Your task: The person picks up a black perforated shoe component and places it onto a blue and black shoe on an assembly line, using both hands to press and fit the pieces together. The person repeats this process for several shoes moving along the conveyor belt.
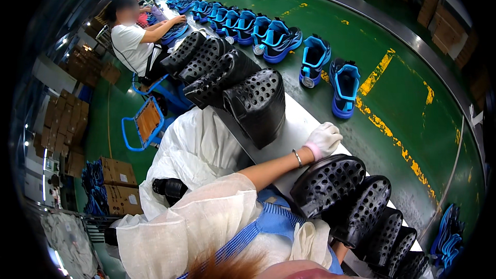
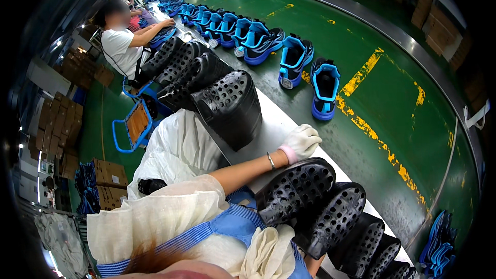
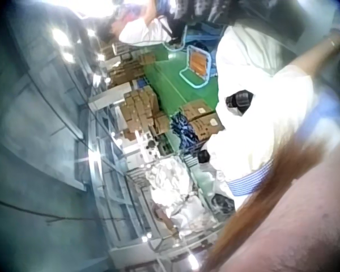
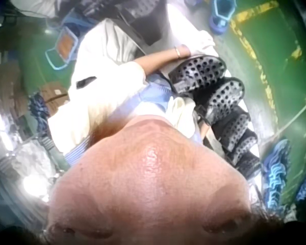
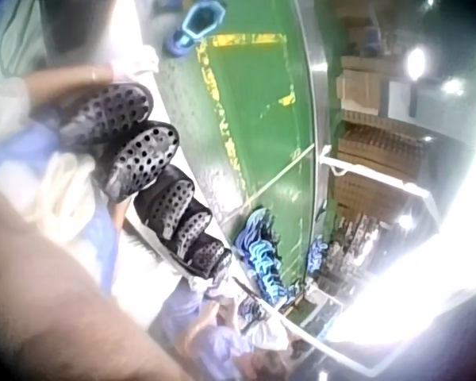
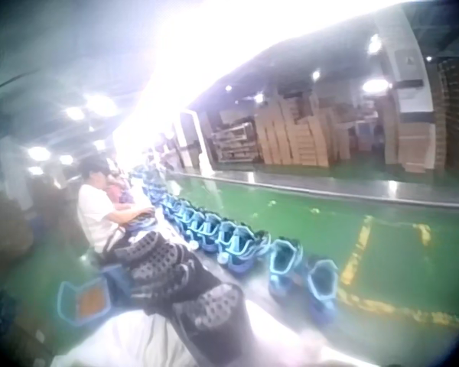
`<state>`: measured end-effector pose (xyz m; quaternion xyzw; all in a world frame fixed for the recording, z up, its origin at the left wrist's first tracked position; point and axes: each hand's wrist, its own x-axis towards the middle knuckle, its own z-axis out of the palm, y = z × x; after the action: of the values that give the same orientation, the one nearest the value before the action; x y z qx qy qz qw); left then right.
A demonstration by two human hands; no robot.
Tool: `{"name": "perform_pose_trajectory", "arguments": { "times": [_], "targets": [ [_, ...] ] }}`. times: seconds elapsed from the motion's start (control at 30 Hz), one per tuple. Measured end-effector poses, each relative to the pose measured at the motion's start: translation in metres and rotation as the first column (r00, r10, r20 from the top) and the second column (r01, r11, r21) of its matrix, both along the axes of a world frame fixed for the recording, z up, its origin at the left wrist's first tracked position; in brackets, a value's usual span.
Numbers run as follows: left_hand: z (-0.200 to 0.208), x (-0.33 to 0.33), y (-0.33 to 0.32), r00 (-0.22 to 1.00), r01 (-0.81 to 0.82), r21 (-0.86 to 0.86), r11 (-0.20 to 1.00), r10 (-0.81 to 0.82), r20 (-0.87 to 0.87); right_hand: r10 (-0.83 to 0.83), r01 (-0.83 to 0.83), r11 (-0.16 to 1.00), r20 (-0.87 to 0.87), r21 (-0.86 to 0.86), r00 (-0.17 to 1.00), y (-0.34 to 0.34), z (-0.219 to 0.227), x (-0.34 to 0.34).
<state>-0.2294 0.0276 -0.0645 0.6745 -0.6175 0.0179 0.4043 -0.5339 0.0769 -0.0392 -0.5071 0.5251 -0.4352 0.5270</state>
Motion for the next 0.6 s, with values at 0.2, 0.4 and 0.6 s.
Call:
{"name": "perform_pose_trajectory", "arguments": {
  "times": [0.2, 0.4, 0.6],
  "targets": [
    [0.0, -0.002, -0.003, 1.0, 0.011, 0.049, 0.999, -0.011, 0.005, -0.001, 0.001, 1.0, 0.004, -0.001, 1.0, -0.002, -0.001, -0.003],
    [0.0, -0.005, -0.002, 1.0, 0.0, 0.041, 0.999, 0.0, -0.003, 0.003, -0.003, 1.0, 0.01, -0.002, 1.0, -0.003, -0.003, -0.011],
    [0.005, -0.011, -0.008, 1.0, 0.01, 0.013, 1.0, -0.011, 0.01, -0.003, 0.004, 1.0, 0.027, -0.006, 1.0, -0.004, -0.004, -0.015]
  ]
}}
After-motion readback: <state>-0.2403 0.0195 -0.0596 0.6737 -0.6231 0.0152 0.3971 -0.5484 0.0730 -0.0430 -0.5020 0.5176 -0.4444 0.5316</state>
